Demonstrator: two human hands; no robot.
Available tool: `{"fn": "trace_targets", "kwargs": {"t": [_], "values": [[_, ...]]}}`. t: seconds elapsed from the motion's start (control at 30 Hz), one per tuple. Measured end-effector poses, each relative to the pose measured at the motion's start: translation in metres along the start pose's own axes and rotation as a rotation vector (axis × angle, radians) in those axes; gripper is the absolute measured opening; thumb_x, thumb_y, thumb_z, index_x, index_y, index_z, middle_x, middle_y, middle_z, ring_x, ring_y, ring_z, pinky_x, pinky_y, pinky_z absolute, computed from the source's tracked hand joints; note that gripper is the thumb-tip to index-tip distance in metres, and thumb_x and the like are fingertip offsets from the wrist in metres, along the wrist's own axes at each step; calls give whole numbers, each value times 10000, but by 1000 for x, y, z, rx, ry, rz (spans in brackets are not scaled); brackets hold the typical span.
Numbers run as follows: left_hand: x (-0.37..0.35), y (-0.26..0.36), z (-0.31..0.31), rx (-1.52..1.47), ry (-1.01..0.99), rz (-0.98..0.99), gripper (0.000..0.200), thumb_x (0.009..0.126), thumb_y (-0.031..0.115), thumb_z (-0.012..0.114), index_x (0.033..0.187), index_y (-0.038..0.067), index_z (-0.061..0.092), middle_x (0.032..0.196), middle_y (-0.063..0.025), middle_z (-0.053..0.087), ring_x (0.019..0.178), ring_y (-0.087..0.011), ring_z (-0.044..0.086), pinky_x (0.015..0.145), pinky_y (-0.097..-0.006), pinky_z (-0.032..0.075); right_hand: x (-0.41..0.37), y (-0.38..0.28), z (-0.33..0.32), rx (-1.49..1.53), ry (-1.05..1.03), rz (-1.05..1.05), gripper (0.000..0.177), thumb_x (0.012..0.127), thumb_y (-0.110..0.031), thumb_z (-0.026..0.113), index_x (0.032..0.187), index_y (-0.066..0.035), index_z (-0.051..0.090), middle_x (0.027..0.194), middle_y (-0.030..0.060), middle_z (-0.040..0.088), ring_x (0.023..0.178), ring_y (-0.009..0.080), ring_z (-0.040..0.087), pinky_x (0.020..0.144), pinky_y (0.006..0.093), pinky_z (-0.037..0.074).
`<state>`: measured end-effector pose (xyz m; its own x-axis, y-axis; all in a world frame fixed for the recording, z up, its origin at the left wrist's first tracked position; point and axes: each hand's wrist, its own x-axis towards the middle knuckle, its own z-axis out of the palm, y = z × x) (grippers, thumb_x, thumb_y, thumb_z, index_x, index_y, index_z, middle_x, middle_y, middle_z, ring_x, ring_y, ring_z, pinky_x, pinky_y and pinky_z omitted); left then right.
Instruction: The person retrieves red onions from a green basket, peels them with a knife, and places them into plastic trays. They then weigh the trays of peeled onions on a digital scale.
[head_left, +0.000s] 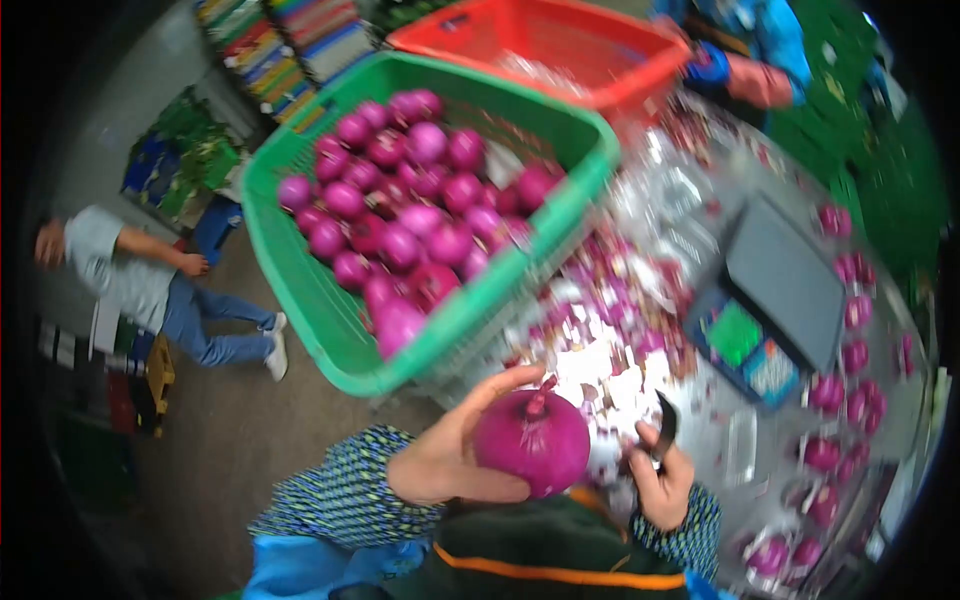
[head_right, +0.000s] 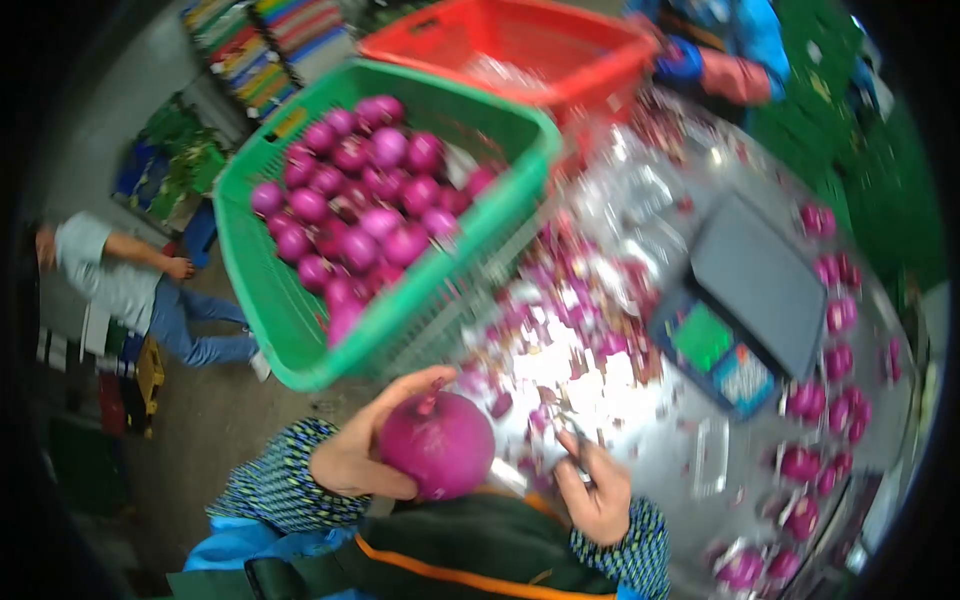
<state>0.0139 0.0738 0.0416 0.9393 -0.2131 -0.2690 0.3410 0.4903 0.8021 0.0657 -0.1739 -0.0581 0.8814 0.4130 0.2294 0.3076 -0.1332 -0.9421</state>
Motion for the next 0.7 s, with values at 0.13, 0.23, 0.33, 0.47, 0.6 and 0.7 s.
{"fn": "trace_targets", "kwargs": {"t": [0.13, 0.23, 0.33, 0.47, 0.6, 0.7], "values": [[6, -87, 19, 6, 47, -70, 810, 668, -55, 723, 1325, 63, 265, 1268, -80, 410, 1174, -176, 429, 965, -324, 381, 4, -28, -36, -409, -256, -304, 483, 630, -60, 674, 1109, -101, 629, 584, 32, 463, 493, 176, 486, 460, 279, 407], [7, -96, 33, 176, 13, -82, 837, 652, -8, 757, 1318, 54, 254, 1235, -91, 445, 1149, -180, 454, 957, -331, 392, -1, -40, -49, -584, -338, -332, 482, 640, -122, 662, 1119, -134, 625, 571, 18, 425, 510, 163, 495, 456, 305, 409], [7, -92, 41, 496, -111, -40, 877, 628, 31, 786, 1318, 54, 244, 1223, -99, 461, 1128, -187, 477, 957, -337, 397, -8, -32, -54, -670, -292, -377, 471, 651, -132, 641, 1121, -148, 623, 565, 19, 403, 521, 167, 502, 457, 316, 411], [4, -92, 31, 361, -29, -67, 874, 628, 61, 754, 1338, 48, 244, 1246, -124, 447, 1169, -230, 455, 999, -388, 358, -33, 0, -67, -306, -47, -42, 355, 739, -2, 613, 1086, -71, 624, 661, 53, 548, 540, 122, 518, 482, 245, 412], [22, -109, 43, -406, 35, -162, 750, 837, 495, 549, 1375, 74, 238, 1352, -140, 369, 1269, -311, 347, 1063, -443, 269, -30, -24, -37, 629, 9, 576, 358, 898, -72, 527, 1245, 0, 475, 827, 28, 611, 583, 32, 484, 482, 172, 388], [25, -110, 50, -366, 22, -111, 715, 853, 467, 539, 1367, 62, 251, 1337, -114, 385, 1236, -267, 382, 1041, -423, 297, -24, -35, -33, 627, -51, 599, 445, 861, -43, 568, 1288, -23, 442, 995, 60, 596, 606, 39, 496, 550, 178, 418]]}}
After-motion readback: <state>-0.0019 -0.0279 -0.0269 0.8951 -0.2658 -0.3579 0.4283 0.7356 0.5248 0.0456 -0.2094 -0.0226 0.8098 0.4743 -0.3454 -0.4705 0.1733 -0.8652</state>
